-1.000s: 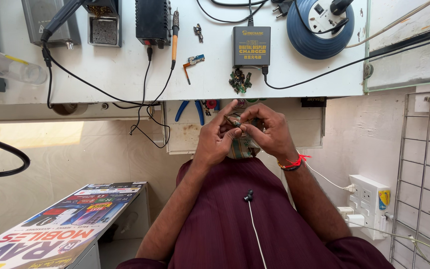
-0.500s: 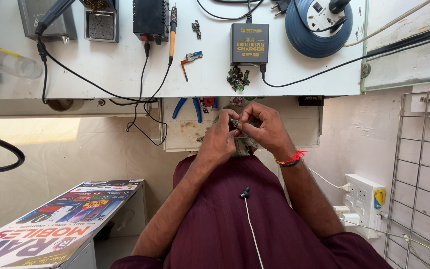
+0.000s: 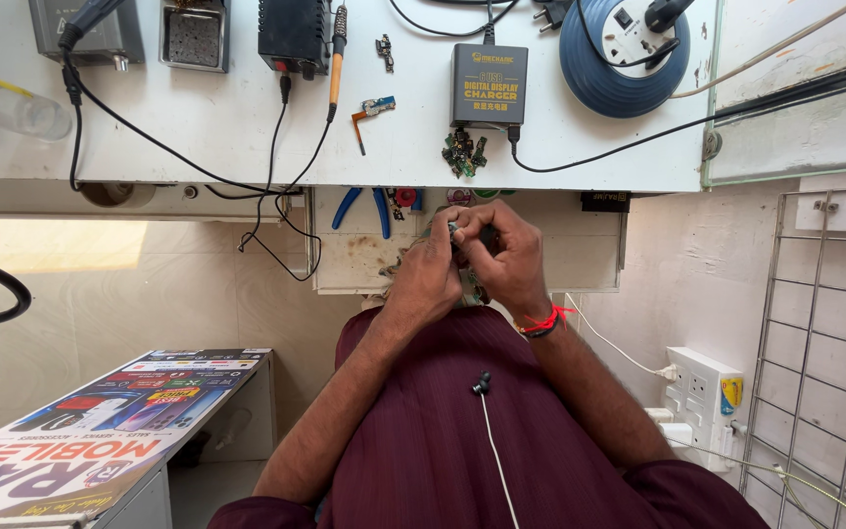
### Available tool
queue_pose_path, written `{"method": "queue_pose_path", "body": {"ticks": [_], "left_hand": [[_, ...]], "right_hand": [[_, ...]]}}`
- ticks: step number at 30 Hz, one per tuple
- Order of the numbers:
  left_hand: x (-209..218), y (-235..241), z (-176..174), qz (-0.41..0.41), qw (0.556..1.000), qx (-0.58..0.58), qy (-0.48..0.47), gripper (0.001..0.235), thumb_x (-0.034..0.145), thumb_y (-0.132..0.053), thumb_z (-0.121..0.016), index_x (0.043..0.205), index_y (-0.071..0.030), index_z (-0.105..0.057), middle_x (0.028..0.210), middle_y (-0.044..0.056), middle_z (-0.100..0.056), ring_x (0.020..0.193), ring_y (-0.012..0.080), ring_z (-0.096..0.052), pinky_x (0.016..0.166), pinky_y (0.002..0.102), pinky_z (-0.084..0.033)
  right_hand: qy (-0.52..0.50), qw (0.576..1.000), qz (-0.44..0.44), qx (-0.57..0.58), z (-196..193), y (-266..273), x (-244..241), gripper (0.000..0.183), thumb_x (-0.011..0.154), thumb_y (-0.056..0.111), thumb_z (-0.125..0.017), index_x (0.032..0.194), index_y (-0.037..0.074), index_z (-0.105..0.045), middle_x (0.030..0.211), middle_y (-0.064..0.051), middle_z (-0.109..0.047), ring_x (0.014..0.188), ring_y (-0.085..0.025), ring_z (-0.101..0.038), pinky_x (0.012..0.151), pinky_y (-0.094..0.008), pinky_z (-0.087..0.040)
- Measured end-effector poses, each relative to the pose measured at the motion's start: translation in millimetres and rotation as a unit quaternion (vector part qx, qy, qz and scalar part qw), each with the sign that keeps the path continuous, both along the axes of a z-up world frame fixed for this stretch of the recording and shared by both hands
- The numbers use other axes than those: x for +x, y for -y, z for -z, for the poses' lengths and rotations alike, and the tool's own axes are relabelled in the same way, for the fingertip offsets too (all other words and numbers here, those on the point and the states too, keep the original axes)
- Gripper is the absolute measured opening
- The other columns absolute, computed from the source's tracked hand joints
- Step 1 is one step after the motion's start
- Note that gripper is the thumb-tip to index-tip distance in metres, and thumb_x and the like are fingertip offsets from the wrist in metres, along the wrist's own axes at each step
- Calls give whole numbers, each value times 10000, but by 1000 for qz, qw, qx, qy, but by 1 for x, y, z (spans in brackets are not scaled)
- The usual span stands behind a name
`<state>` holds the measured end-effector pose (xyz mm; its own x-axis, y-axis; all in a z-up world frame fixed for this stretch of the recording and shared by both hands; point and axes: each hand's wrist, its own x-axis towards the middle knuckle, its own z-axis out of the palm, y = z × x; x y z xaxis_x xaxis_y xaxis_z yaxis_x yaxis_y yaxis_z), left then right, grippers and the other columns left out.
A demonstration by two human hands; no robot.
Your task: The person wipes small electronic components with a cloth, handling them one at a time. The person repeatedly picks up components, wipes them, and places them back on the workbench.
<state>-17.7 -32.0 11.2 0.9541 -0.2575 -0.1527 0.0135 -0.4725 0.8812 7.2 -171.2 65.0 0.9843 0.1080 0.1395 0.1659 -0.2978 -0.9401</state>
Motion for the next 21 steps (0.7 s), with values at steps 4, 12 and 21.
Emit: {"method": "queue_pose_path", "body": {"ticks": [4, 12, 21], "left_hand": [[5, 4, -3, 5, 1000, 0, 27, 659, 902, 29, -518, 1500, 15, -243, 881, 236, -692, 826, 380, -737, 800, 529, -600], [12, 1, -20, -10, 997, -18, 69, 667, 847, 72, -492, 1480, -28, -305, 1118, 289, -673, 969, 424, -715, 859, 554, -571], [19, 4, -17, 9, 998, 28, -46, 548, 924, 30, -463, 1453, -7, -325, 1008, 251, -680, 943, 402, -720, 883, 541, -571]], "right_hand": [[59, 997, 5, -42, 0, 3, 3, 125, 910, -39, -700, 882, 23, -596, 882, -52, -699, 802, -85, -653, 701, -262, -559], [-147, 960, -33, 237, 17, 17, 13, 205, 915, -41, -706, 866, 71, -540, 922, -49, -698, 808, -89, -629, 727, -267, -552], [44, 999, -18, -24, 16, 11, 11, 196, 958, -31, -688, 1133, 49, -649, 1000, -91, -739, 907, -142, -737, 777, -278, -624]]}}
